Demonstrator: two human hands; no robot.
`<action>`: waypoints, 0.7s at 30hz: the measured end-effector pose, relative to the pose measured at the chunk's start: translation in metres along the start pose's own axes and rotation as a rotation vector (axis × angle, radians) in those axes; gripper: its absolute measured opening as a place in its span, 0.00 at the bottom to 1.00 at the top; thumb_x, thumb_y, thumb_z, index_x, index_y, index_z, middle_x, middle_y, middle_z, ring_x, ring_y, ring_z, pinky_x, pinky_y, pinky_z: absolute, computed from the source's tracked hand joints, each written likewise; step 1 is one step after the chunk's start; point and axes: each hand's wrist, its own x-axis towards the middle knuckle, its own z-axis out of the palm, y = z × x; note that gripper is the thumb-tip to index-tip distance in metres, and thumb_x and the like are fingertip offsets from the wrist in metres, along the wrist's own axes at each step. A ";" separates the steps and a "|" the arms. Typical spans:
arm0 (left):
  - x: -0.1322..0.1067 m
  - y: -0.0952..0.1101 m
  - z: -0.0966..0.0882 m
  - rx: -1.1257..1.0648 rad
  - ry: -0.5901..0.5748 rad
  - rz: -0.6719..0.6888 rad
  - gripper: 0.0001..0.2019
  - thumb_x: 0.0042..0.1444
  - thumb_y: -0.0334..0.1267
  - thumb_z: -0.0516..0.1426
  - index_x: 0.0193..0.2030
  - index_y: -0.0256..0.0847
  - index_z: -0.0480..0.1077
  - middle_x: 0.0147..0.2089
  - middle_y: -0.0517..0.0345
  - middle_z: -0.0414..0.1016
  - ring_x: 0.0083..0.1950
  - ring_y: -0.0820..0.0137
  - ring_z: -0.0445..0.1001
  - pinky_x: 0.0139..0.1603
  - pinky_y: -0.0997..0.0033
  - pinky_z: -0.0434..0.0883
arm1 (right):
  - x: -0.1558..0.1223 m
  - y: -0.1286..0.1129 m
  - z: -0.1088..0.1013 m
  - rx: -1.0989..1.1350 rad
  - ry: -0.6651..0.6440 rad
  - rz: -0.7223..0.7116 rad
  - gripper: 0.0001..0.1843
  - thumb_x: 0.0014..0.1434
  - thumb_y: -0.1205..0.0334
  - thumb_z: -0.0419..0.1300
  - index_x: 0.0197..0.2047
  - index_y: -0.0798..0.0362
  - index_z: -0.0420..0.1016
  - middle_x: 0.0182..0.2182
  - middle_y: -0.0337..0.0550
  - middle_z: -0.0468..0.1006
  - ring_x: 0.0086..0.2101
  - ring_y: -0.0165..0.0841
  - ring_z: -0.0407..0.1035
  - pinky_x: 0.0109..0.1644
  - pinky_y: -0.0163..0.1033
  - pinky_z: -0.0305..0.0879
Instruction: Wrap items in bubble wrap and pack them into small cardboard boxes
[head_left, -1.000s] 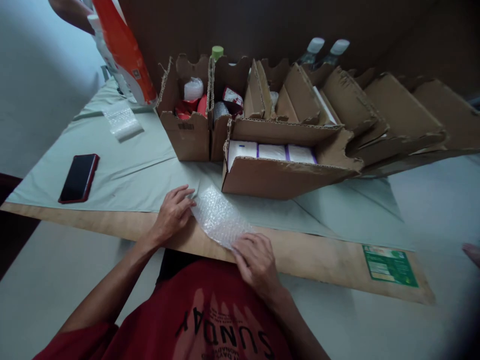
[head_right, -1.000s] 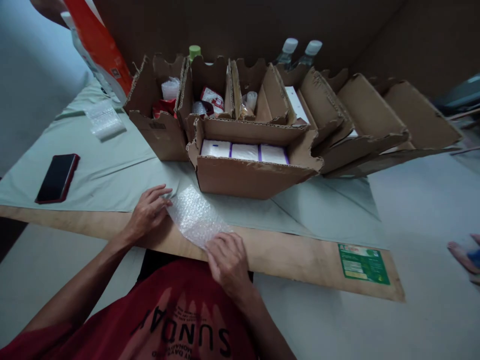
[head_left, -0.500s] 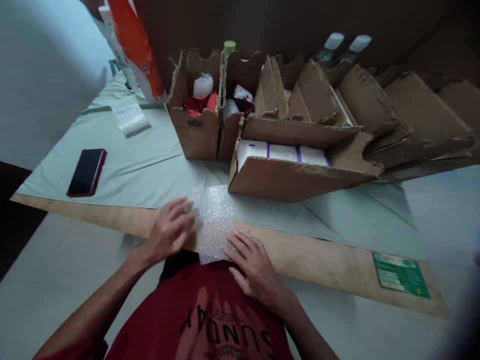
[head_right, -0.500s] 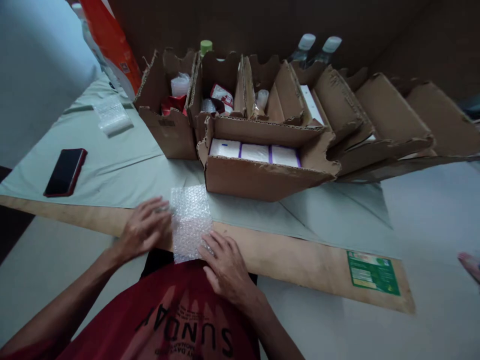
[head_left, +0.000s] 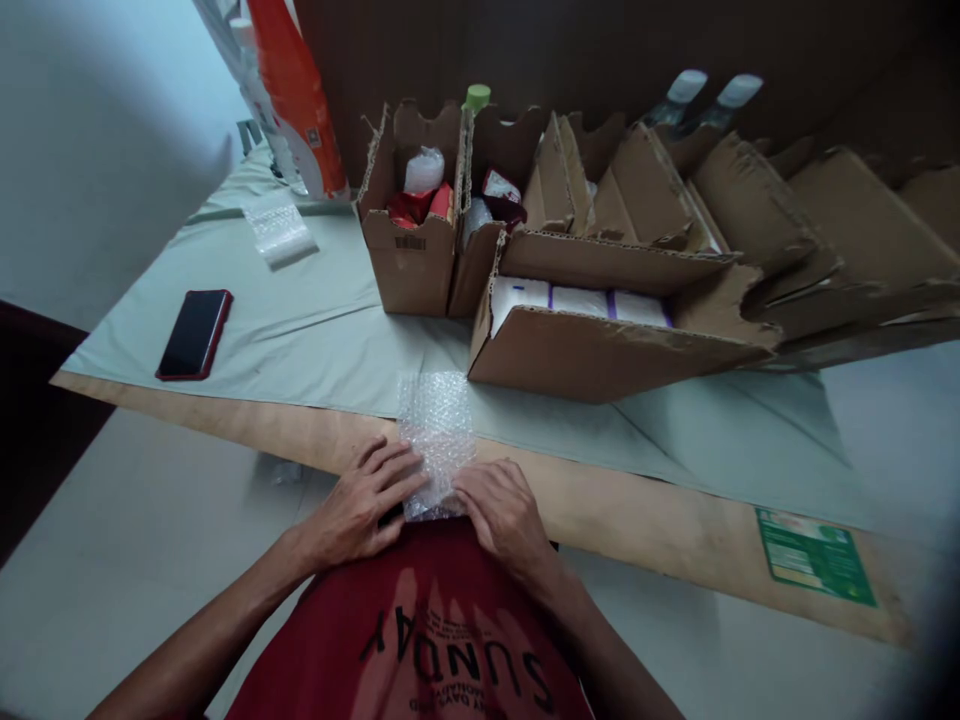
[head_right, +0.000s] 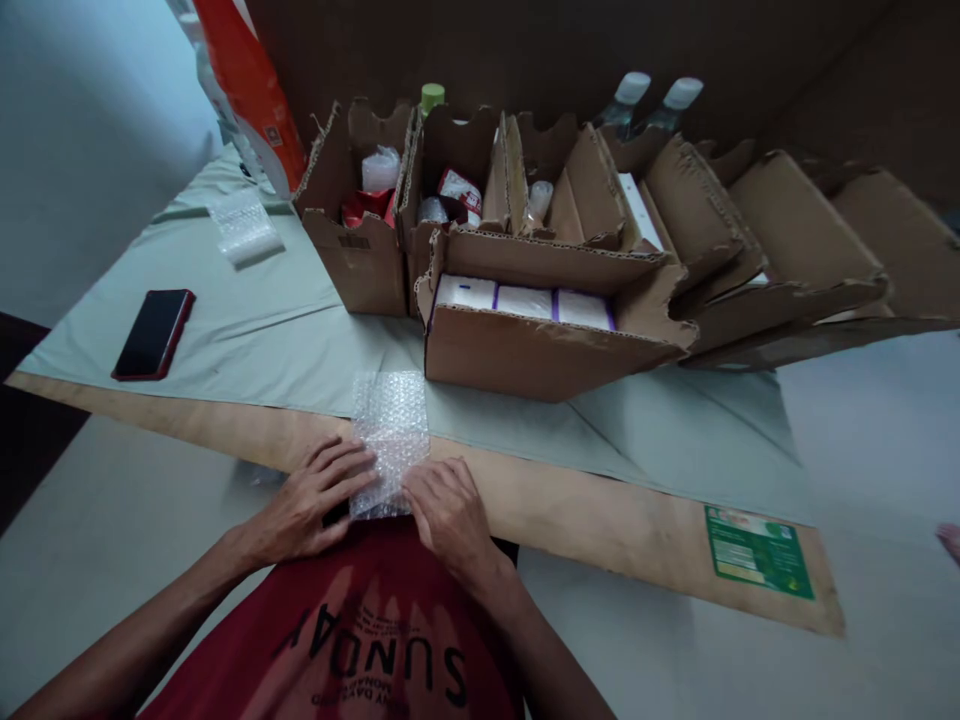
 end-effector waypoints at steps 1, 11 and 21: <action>-0.001 0.001 0.001 -0.004 0.003 0.000 0.28 0.58 0.30 0.57 0.66 0.40 0.65 0.67 0.42 0.72 0.72 0.50 0.64 0.72 0.37 0.59 | 0.002 -0.001 -0.002 0.031 -0.012 0.020 0.08 0.67 0.71 0.59 0.48 0.54 0.75 0.40 0.46 0.83 0.41 0.37 0.74 0.49 0.46 0.68; 0.006 -0.002 0.008 -0.315 0.307 -0.208 0.10 0.65 0.29 0.56 0.50 0.42 0.74 0.48 0.52 0.84 0.57 0.61 0.80 0.63 0.54 0.70 | -0.005 0.007 -0.002 0.014 -0.110 0.029 0.22 0.63 0.70 0.60 0.61 0.52 0.71 0.53 0.52 0.81 0.53 0.45 0.72 0.55 0.53 0.69; 0.019 0.006 -0.002 -0.408 0.358 -0.510 0.08 0.65 0.36 0.56 0.39 0.40 0.77 0.36 0.55 0.82 0.37 0.67 0.80 0.40 0.71 0.74 | 0.009 0.009 0.004 0.208 0.034 0.269 0.10 0.67 0.69 0.58 0.48 0.49 0.78 0.38 0.44 0.83 0.37 0.36 0.76 0.42 0.42 0.72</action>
